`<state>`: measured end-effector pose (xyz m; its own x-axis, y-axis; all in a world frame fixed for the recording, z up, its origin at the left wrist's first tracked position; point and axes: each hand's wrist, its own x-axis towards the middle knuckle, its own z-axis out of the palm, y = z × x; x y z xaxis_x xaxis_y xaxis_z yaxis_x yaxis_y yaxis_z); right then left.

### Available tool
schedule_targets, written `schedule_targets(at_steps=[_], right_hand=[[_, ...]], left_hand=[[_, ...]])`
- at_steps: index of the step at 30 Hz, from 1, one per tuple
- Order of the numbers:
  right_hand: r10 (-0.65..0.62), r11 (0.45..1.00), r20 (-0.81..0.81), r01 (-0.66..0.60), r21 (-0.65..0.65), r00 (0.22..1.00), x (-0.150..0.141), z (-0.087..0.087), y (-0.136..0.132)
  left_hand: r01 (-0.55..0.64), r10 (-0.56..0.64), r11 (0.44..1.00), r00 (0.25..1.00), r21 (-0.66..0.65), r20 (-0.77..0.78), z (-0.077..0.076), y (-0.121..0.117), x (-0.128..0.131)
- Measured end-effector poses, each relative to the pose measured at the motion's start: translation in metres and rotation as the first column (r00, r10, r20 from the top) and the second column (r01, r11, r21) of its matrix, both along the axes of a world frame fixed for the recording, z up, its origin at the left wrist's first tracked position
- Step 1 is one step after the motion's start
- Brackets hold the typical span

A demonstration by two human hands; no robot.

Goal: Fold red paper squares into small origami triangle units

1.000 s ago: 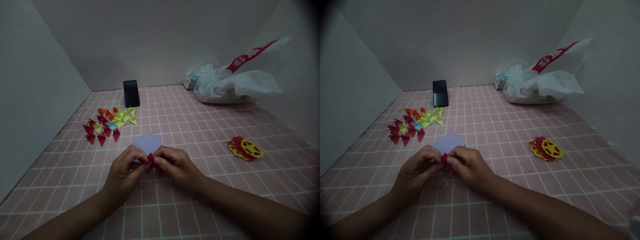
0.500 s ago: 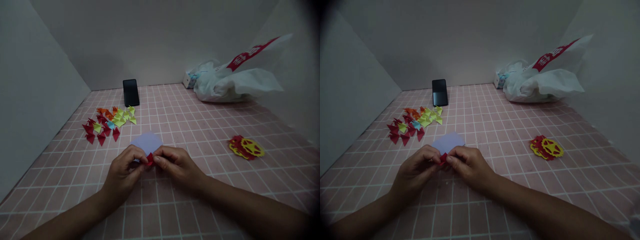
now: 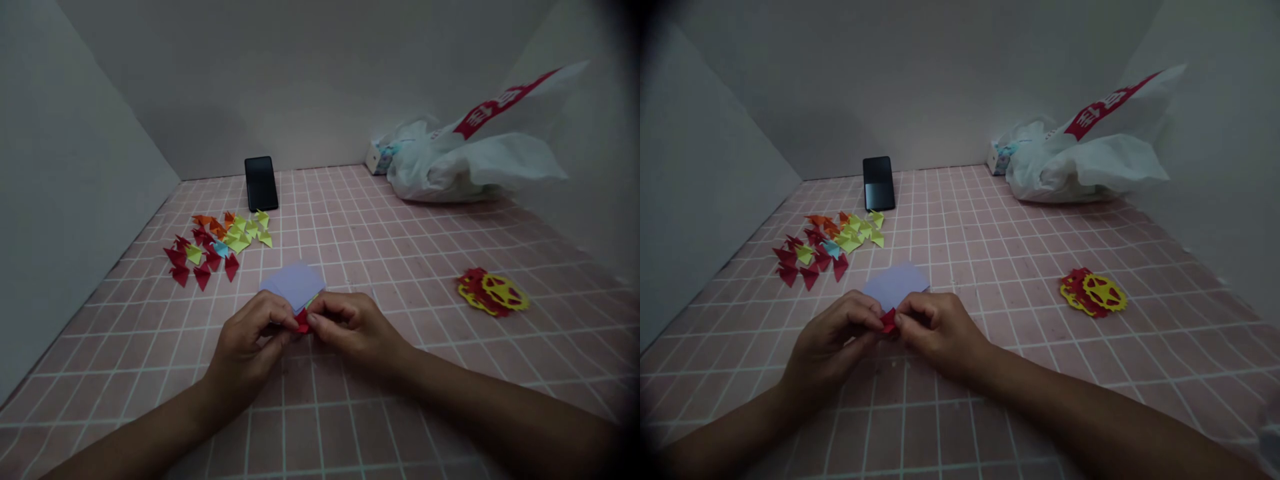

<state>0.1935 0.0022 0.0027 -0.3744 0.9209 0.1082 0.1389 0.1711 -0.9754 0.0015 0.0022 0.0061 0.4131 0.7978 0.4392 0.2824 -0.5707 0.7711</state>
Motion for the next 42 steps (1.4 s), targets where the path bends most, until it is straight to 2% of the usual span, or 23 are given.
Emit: schedule_targets(at_steps=[10,15,21,23,27,30,33,37,42], right_hand=[[-0.016,0.986,-0.082,0.002,-0.165,0.996,-0.002,0.001,-0.001],[-0.019,0.985,-0.077,0.006,-0.174,0.997,-0.002,0.001,0.0],[-0.03,0.998,0.028,0.032,-0.061,0.999,-0.003,-0.002,-0.001],[-0.024,0.999,0.05,0.026,-0.035,0.998,-0.004,-0.003,-0.002],[-0.029,0.999,0.116,0.024,0.044,0.993,-0.005,-0.006,-0.003],[-0.012,0.991,0.153,-0.009,0.135,0.988,-0.004,-0.007,-0.003],[-0.003,0.974,0.196,-0.041,0.221,0.981,-0.003,-0.008,-0.003],[-0.013,0.967,0.221,-0.044,0.252,0.975,-0.002,-0.009,-0.003],[-0.02,0.967,0.23,-0.04,0.253,0.973,-0.002,-0.009,-0.003]], left_hand=[[-0.016,0.016,0.999,1.0,-0.042,0.016,0.0,-0.002,-0.001],[0.005,-0.003,0.998,1.0,-0.056,0.023,-0.002,-0.002,-0.001],[0.067,-0.052,0.975,0.996,-0.212,0.072,0.004,-0.002,-0.005],[0.036,-0.014,0.957,0.997,-0.288,0.077,0.005,-0.002,-0.005],[-0.063,0.14,0.856,0.984,-0.513,0.113,0.006,-0.001,0.0],[-0.055,0.172,0.776,0.977,-0.629,0.127,0.006,0.0,0.004],[-0.052,0.158,0.741,0.982,-0.669,0.099,0.006,0.0,0.005],[-0.102,0.156,0.748,0.987,-0.655,0.025,0.007,-0.001,0.003],[-0.105,0.147,0.753,0.989,-0.65,0.01,0.007,-0.002,0.003]])
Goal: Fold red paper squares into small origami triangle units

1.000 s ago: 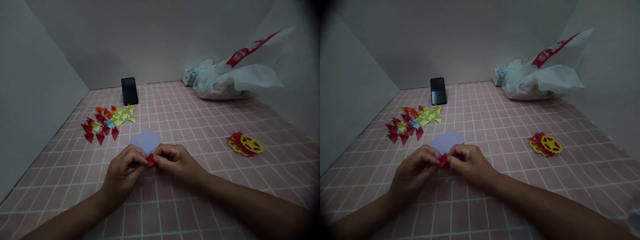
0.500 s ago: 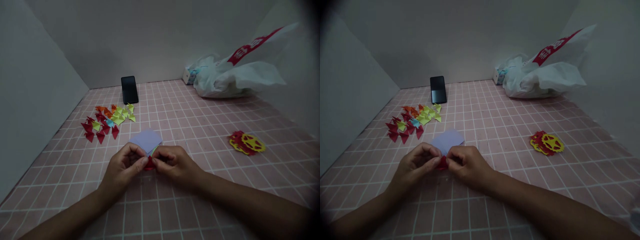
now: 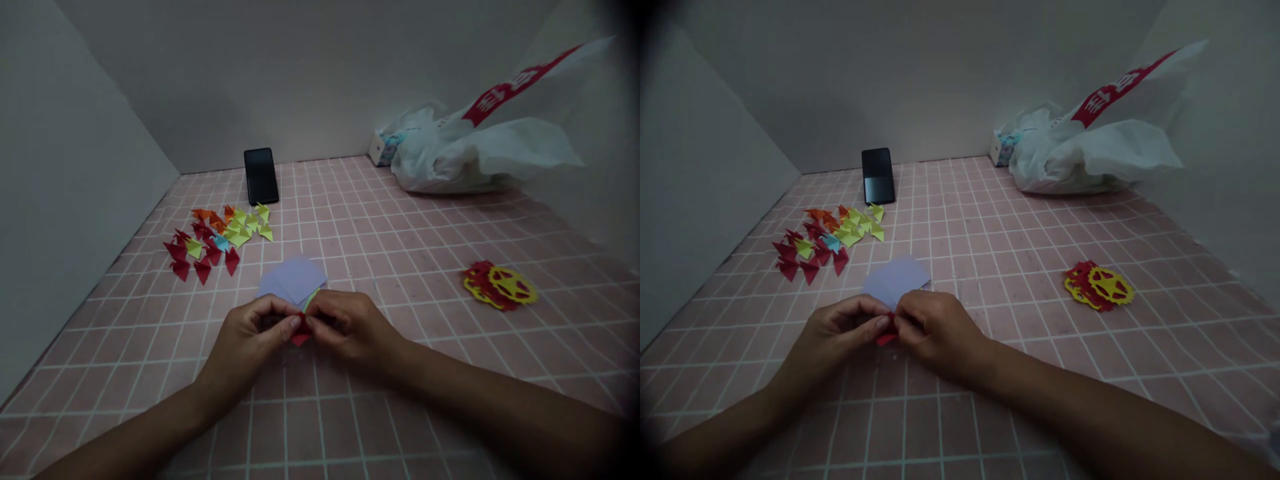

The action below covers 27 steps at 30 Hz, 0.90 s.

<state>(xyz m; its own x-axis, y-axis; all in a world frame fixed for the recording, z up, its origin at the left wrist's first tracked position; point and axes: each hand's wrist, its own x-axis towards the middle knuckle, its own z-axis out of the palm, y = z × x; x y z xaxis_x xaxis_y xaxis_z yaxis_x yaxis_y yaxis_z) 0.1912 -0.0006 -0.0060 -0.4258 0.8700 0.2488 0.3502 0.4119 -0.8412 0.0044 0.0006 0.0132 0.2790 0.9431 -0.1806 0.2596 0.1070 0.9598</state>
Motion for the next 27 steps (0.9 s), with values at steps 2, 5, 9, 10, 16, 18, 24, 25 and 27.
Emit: schedule_targets(at_steps=[2,5,9,10,16,18,24,25,27], right_hand=[[0.0,1.0,0.003,0.0,-0.005,1.0,0.0,0.0,0.0],[0.002,1.0,0.009,-0.002,-0.003,1.0,0.0,-0.002,0.0],[0.015,1.0,0.026,-0.015,-0.003,1.0,0.0,-0.002,0.0],[0.02,1.0,0.019,-0.02,-0.004,1.0,0.001,-0.001,-0.001],[0.047,0.999,-0.155,-0.043,0.032,0.987,0.002,0.007,-0.001],[0.093,0.99,-0.165,-0.074,0.118,0.982,0.001,0.007,-0.001],[0.064,0.989,-0.119,-0.047,0.14,0.991,0.001,0.0,0.0],[0.061,0.991,-0.122,-0.045,0.13,0.991,0.001,-0.001,0.0],[0.049,0.995,-0.122,-0.038,0.095,0.991,0.001,-0.001,-0.001]], left_hand=[[-0.002,0.002,1.0,1.0,-0.005,0.002,0.0,0.0,0.0],[0.006,-0.006,1.0,1.0,-0.002,0.005,-0.001,0.0,0.0],[0.021,-0.021,1.0,1.0,0.018,0.001,-0.001,0.0,0.001],[0.012,-0.012,1.0,1.0,0.029,-0.006,0.0,0.0,0.001],[-0.082,0.082,0.995,0.997,0.059,0.004,0.001,0.003,0.001],[-0.094,0.093,0.995,0.995,0.044,0.025,0.001,0.004,0.001],[-0.051,0.05,0.998,0.998,0.039,0.033,0.001,-0.001,0.001],[-0.047,0.045,0.998,0.998,0.034,0.036,0.001,-0.001,0.001],[-0.038,0.038,0.999,0.998,0.007,0.056,0.001,-0.002,0.001]])
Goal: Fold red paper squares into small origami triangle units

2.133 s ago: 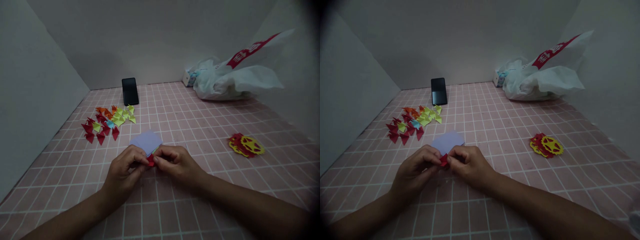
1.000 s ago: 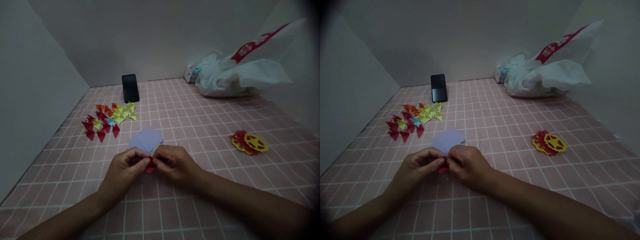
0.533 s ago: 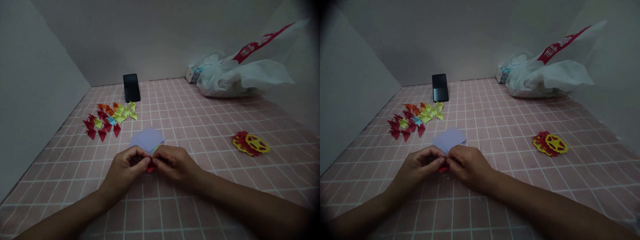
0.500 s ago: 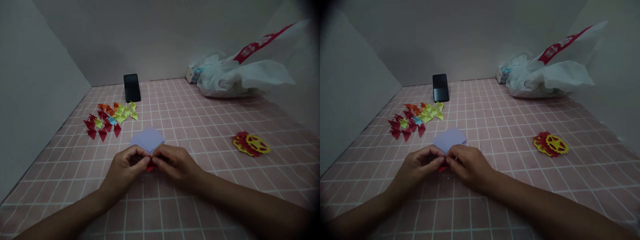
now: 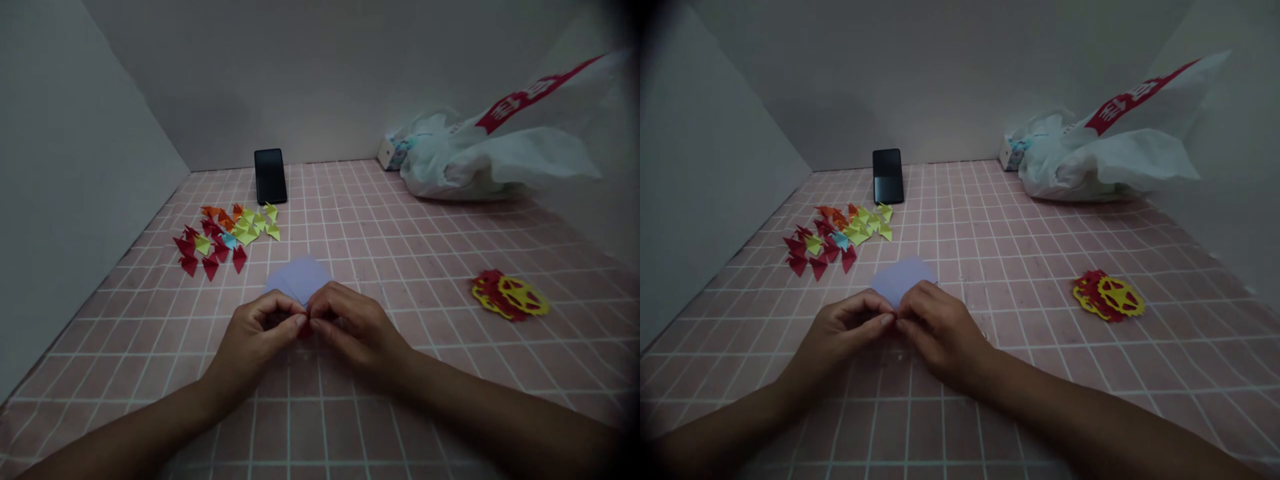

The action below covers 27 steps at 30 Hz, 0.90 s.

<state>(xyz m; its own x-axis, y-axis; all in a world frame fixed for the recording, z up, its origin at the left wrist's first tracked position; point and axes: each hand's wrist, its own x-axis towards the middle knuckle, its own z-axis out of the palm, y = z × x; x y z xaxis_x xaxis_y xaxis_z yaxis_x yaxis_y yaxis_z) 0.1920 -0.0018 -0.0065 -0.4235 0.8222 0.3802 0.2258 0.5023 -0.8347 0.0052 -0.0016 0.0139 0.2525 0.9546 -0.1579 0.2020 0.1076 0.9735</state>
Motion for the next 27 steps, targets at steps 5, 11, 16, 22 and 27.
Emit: schedule_targets(at_steps=[5,11,16,22,27], right_hand=[[-0.031,0.999,0.033,0.033,-0.038,0.999,-0.001,0.0032,-0.0027],[-0.039,0.999,0.04,0.04,-0.031,0.998,-0.002,0.0029,-0.0024],[-0.053,0.998,0.046,0.055,-0.035,0.998,-0.0023,0.0023,-0.0014],[-0.055,0.998,0.038,0.056,-0.032,0.998,-0.0024,0.0001,-0.0021],[-0.054,0.991,-0.007,0.052,-0.126,0.999,-0.0027,0.0013,-0.0019]], left_hand=[[0.0,0.002,0.999,0.998,-0.048,0.055,-0.0003,-0.0018,0.0006],[-0.004,0.007,0.999,0.999,-0.05,0.042,0.0028,-0.0048,0.0022],[0.0,-0.001,1.0,1.0,0.005,0.029,0.0035,-0.0056,0.0027],[-0.007,0.007,1.0,0.998,-0.006,0.057,0.0017,-0.0061,0.0041],[-0.044,0.043,0.998,0.999,0.051,0.013,0.001,-0.0032,0.0038]])
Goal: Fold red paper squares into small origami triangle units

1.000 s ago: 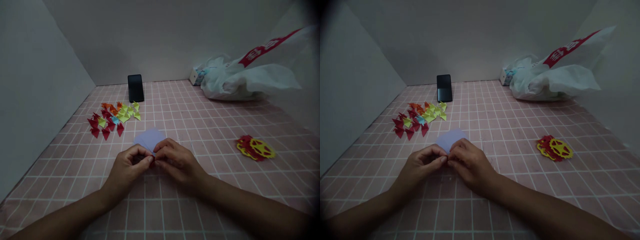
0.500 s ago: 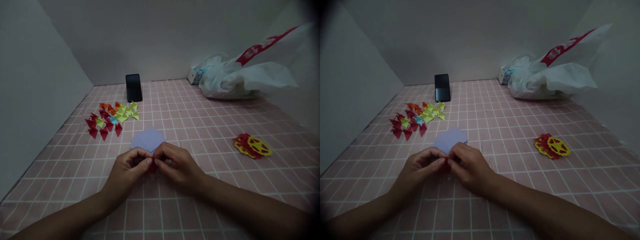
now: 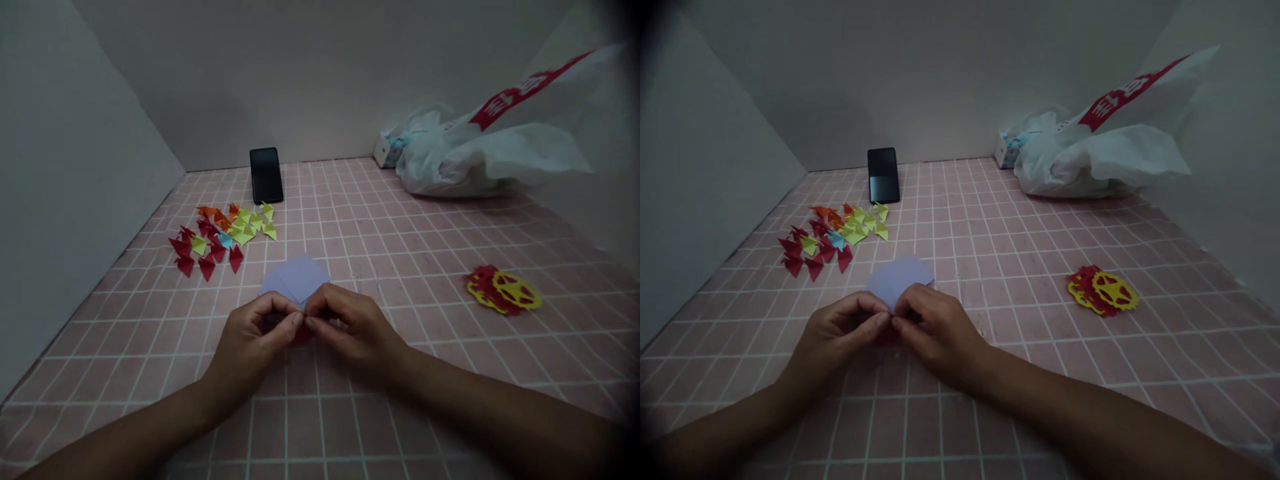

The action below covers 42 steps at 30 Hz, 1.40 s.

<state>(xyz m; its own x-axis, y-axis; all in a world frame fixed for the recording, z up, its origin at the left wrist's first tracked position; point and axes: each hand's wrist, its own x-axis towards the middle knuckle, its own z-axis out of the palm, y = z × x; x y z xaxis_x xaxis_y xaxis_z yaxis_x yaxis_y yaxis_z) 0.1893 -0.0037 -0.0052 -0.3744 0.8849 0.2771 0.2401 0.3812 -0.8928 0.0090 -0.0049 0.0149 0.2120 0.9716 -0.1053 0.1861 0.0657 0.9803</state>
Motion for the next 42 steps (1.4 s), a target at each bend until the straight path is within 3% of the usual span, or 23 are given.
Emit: schedule_targets(at_steps=[5,8,13,17,25,31,34,37,42], right_hand=[[-0.002,0.97,-0.197,-0.046,-0.237,0.98,0.0,0.003,0.002],[0.051,0.943,-0.243,-0.127,-0.309,0.969,-0.001,0.002,0.001],[0.06,0.965,-0.137,-0.092,-0.244,0.989,-0.004,-0.003,0.0],[0.065,0.971,-0.107,-0.088,-0.224,0.992,-0.005,-0.004,-0.001],[0.043,0.97,0.003,-0.041,-0.24,0.999,-0.005,0.001,-0.003],[0.025,0.956,-0.096,-0.052,-0.288,0.995,-0.006,0.003,-0.006],[-0.069,0.892,-0.255,-0.055,-0.449,0.964,-0.007,0.0,-0.005],[-0.067,0.84,-0.379,-0.153,-0.521,0.923,-0.01,-0.004,-0.005],[-0.052,0.74,-0.467,-0.28,-0.611,0.883,-0.018,-0.009,-0.009]], left_hand=[[-0.054,0.057,0.997,0.996,0.055,-0.063,0.002,0.002,-0.002],[-0.012,0.015,0.998,0.999,0.056,-0.044,0.002,0.001,-0.001],[0.053,-0.041,0.991,0.994,0.124,-0.1,-0.001,0.0,-0.004],[0.099,-0.087,0.99,0.99,0.099,-0.115,-0.002,0.001,-0.005],[0.129,-0.089,0.972,0.976,0.198,-0.198,-0.003,-0.004,-0.005],[0.079,-0.051,0.976,0.989,0.201,-0.141,-0.002,-0.002,-0.005],[0.034,-0.03,0.99,0.999,0.134,-0.031,-0.002,0.002,-0.003],[0.012,-0.016,0.996,0.999,0.083,0.04,-0.004,0.003,-0.002],[0.035,-0.043,0.991,0.997,0.129,0.059,-0.009,-0.001,0.0]])
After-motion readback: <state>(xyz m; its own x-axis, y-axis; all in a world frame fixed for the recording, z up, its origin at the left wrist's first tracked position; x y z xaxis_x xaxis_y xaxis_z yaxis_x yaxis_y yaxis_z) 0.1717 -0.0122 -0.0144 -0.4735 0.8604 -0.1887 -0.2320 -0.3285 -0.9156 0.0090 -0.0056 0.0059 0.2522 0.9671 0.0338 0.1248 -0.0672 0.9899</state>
